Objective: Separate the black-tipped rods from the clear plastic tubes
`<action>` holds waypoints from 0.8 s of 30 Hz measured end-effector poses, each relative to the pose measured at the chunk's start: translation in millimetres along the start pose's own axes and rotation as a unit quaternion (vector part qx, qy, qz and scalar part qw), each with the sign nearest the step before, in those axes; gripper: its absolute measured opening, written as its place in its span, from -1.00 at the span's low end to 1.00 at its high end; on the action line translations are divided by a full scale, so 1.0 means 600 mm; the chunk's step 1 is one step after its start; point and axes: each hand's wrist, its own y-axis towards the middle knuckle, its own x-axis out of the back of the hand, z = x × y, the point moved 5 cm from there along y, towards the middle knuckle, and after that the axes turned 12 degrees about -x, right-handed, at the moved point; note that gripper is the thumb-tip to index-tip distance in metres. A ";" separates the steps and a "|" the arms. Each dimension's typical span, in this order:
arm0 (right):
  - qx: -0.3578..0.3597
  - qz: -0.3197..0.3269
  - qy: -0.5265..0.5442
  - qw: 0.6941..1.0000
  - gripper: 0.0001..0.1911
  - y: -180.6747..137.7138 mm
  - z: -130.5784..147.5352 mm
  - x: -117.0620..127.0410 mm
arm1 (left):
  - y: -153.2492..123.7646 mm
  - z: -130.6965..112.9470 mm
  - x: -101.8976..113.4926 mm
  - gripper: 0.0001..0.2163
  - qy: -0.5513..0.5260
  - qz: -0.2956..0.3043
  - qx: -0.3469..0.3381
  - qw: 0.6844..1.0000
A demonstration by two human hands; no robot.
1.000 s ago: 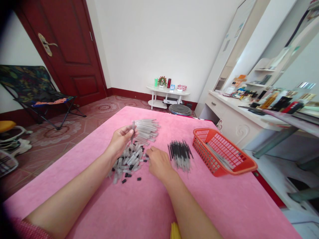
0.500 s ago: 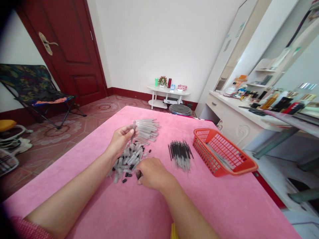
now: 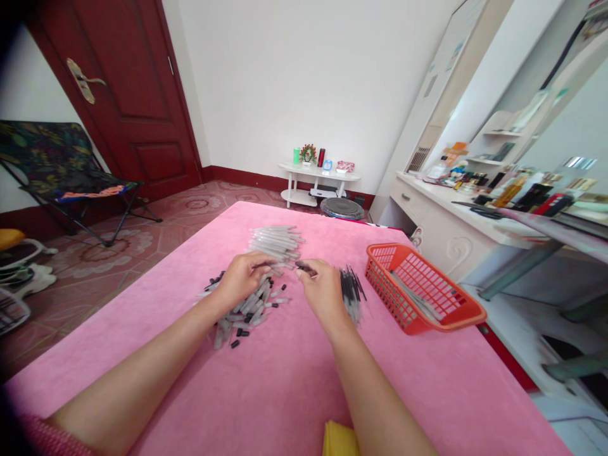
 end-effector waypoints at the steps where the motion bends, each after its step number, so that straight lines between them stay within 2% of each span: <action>1: -0.010 0.001 0.014 1.000 -0.79 0.000 -0.001 0.001 | 0.001 -0.003 -0.001 -0.71 0.005 0.007 -0.004 1.000; 7: -0.039 0.007 0.061 0.997 -0.87 0.000 -0.004 0.002 | 0.003 -0.014 -0.008 -0.69 -0.002 0.026 -0.016 1.000; 14: -0.057 0.035 0.106 0.992 -0.80 0.001 -0.014 -0.005 | 0.002 -0.014 -0.008 -0.68 -0.004 0.026 -0.017 1.000; 24: -0.056 0.048 0.108 0.991 -0.83 0.001 -0.019 -0.015 | 0.002 -0.020 -0.011 -0.68 0.013 0.039 -0.025 0.999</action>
